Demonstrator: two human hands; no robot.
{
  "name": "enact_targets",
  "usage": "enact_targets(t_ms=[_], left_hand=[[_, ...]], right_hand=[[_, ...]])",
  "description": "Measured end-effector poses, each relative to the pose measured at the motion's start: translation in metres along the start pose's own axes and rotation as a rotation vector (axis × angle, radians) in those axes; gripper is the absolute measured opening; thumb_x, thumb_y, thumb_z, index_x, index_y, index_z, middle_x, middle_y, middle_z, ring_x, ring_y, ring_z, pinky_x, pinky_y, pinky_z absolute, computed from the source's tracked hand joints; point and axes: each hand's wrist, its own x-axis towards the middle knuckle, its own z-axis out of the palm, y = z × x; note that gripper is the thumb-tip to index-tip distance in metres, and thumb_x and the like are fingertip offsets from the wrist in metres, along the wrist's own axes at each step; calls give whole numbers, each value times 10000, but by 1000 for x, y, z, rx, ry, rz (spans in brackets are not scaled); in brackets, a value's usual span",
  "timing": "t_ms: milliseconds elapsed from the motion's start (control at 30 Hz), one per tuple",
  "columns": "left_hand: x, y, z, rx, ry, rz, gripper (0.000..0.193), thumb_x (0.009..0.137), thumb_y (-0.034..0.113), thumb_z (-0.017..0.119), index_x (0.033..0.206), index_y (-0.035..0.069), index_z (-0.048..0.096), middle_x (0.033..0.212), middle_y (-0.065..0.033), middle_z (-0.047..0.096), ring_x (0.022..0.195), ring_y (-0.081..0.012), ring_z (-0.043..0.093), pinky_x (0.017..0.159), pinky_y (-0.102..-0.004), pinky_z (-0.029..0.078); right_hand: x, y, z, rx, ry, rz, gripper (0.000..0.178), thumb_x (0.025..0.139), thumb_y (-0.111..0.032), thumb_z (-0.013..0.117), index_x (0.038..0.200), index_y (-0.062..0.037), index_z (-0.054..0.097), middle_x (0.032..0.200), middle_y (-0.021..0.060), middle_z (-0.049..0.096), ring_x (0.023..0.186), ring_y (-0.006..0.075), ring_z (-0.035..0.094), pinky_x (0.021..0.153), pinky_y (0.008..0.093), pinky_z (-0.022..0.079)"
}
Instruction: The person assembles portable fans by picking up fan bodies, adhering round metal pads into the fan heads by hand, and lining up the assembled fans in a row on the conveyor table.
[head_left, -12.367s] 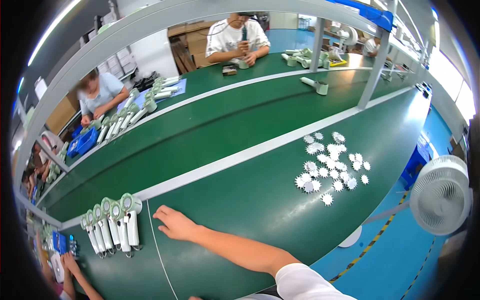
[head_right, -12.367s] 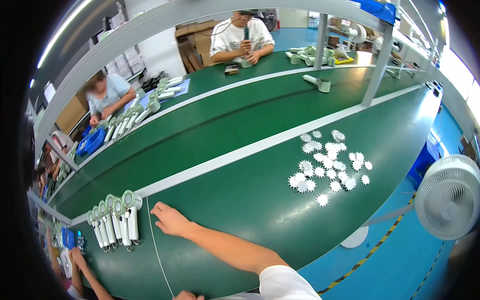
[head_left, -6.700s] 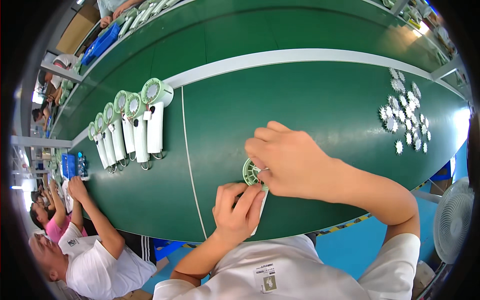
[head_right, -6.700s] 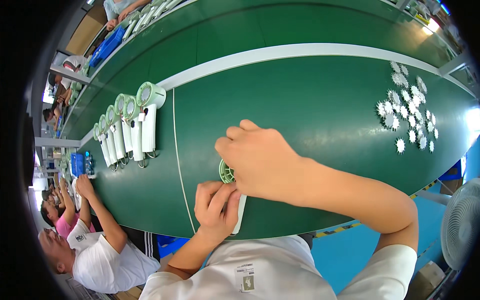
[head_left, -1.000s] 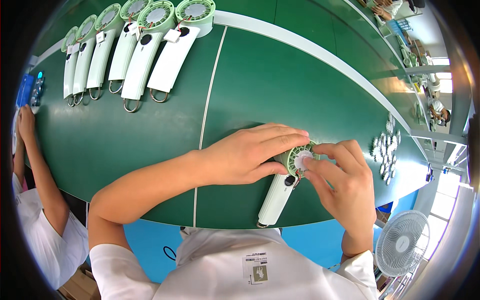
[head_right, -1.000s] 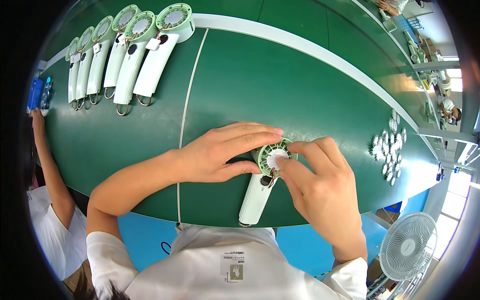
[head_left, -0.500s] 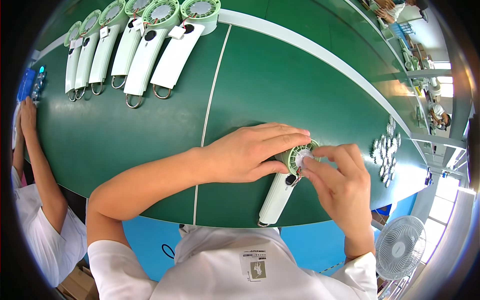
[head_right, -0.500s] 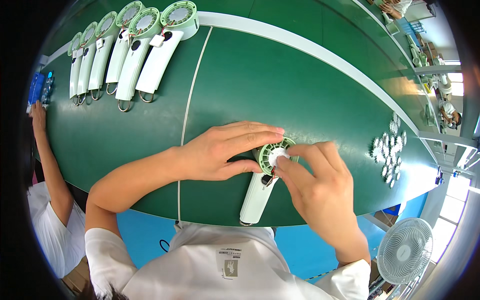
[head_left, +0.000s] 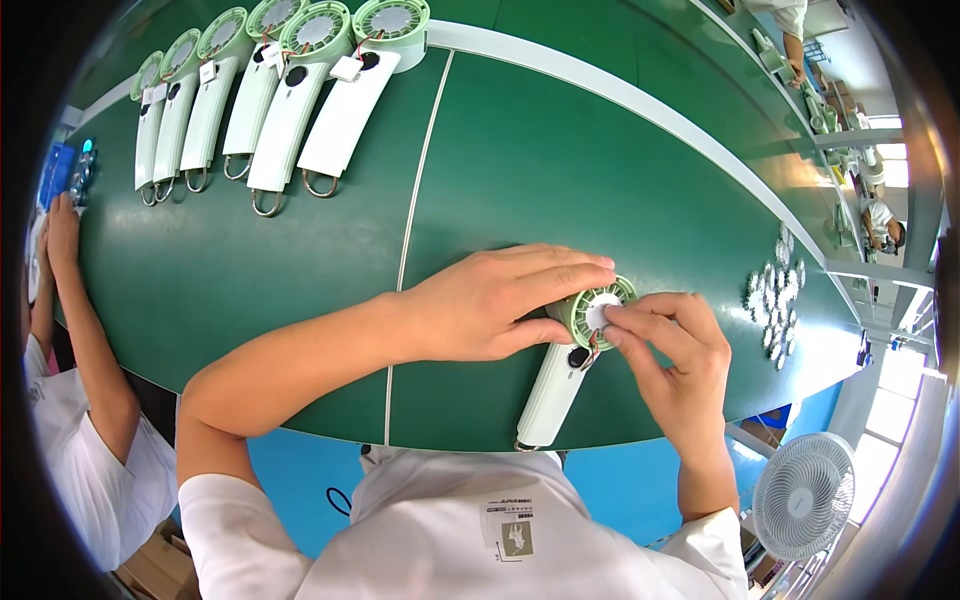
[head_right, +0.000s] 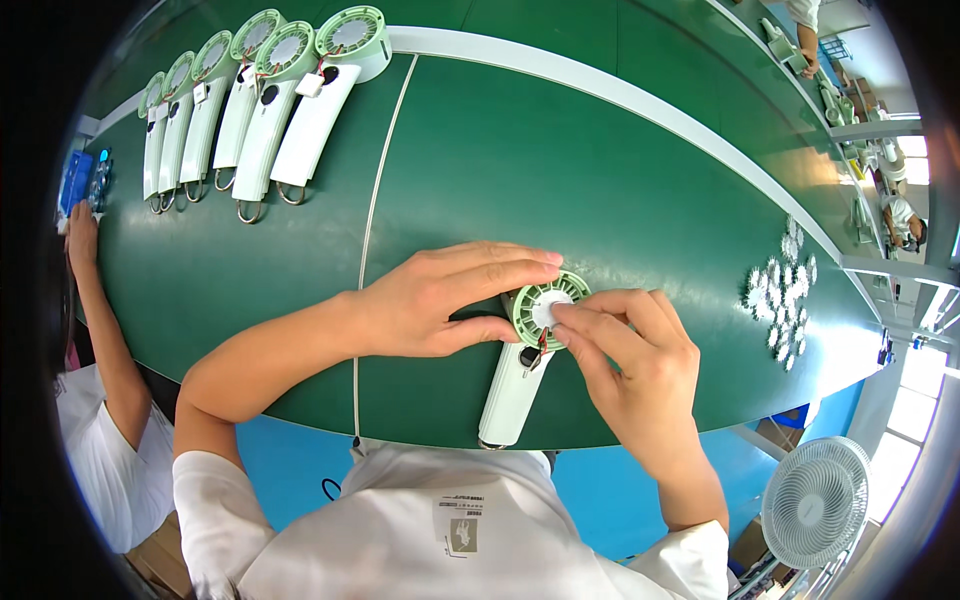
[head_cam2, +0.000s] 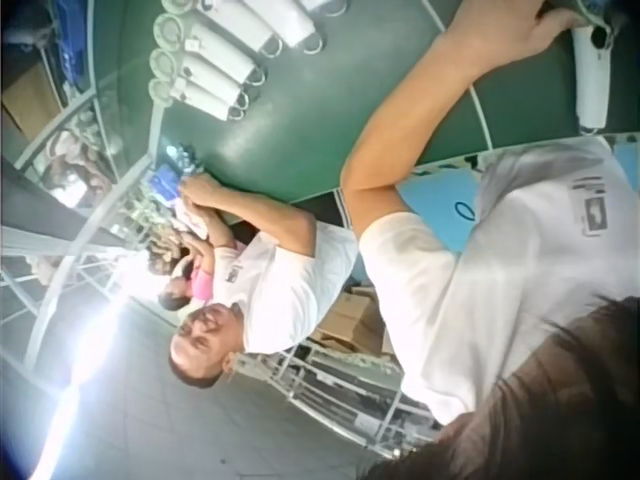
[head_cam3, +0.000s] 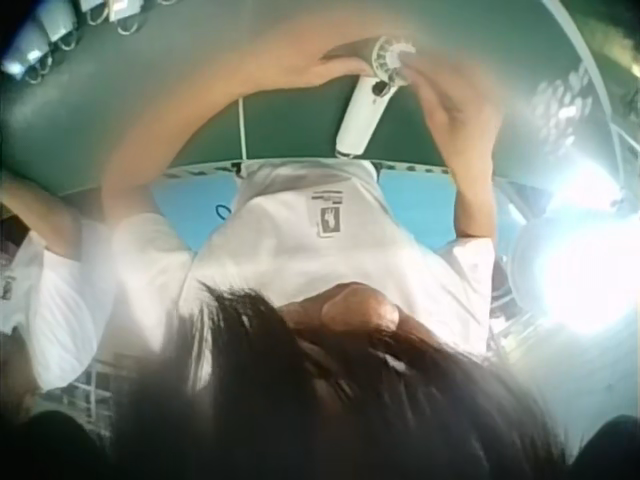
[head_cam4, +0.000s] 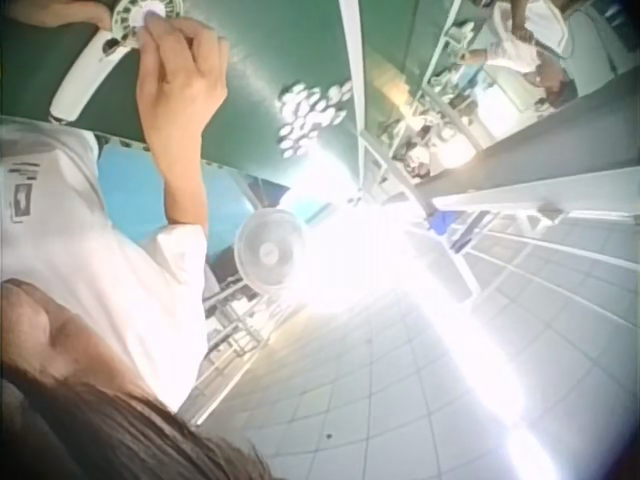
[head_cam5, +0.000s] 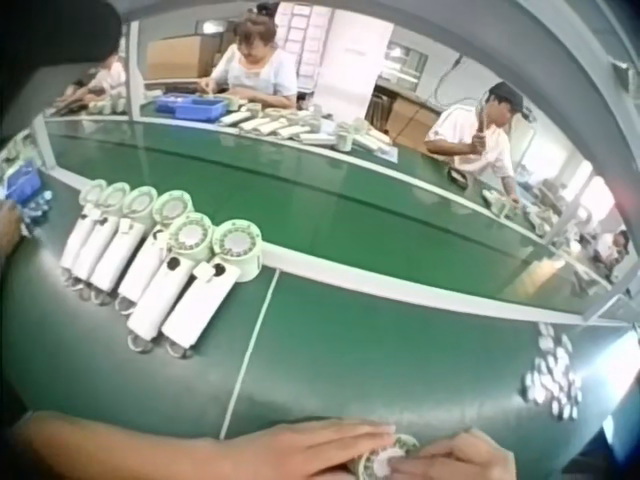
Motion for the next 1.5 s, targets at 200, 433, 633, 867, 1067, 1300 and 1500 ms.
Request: enact_targets(t_ms=[200, 433, 633, 867, 1067, 1300, 1500], left_hand=[[1, 0, 0, 7, 5, 3, 654, 804, 130, 812, 1405, 53, 565, 1420, -119, 595, 1266, -308, 601, 1054, -411, 527], [0, 1, 0, 5, 5, -1, 650, 801, 128, 814, 1399, 55, 570, 1427, -121, 591, 1259, -307, 606, 1053, -410, 527], [-1, 2, -1, -9, -19, -27, 640, 809, 136, 814, 1396, 61, 572, 1440, -125, 580, 1270, -311, 597, 1058, -415, 518], [5, 2, -5, 20, -61, 19, 613, 828, 102, 798, 1392, 51, 565, 1436, -150, 577, 1297, -344, 575, 1057, -436, 508], [5, 35, -11, 50, 5, -123, 713, 792, 175, 827, 1412, 38, 503, 1367, -204, 580, 1220, -370, 587, 1026, -438, 506], [-33, 92, 32, -207, 110, -865, 569, 849, 152, 825, 1334, 19, 559, 1046, -111, 639, 675, -103, 646, 517, -243, 517], [-32, 87, 60, 351, 428, -412, 507, 779, 162, 875, 1219, 46, 652, 1117, -120, 640, 805, -174, 663, 526, -257, 536]], right_hand=[[-1, -1, 3, -17, 32, -14, 208, 771, 20, 808, 966, -52, 793, 911, 65, 690, 816, 202, 671, 683, 310, 537], [-1, 0, 2, -63, 37, -68, 199, 779, 16, 809, 967, -46, 788, 895, 77, 699, 765, 195, 665, 661, 302, 527], [-7, 8, -9, 130, 150, 213, 175, 786, -4, 808, 952, -39, 764, 918, 40, 705, 715, 105, 597, 591, 233, 421], [-8, 11, -13, 241, 92, 304, 243, 814, -34, 795, 1051, -40, 740, 976, 40, 688, 759, 86, 599, 591, 222, 412], [-12, 20, 3, 504, -11, 450, 524, 893, -88, 760, 1371, 1, 562, 1213, 97, 641, 906, 105, 641, 673, 226, 487], [-20, 20, 37, 694, -36, 418, 536, 917, -46, 729, 1410, 9, 528, 1158, 99, 673, 910, 100, 664, 690, 230, 530], [-19, 22, 37, 741, -4, 421, 455, 883, -48, 754, 1304, 23, 595, 998, 77, 726, 801, 100, 687, 642, 228, 516]])
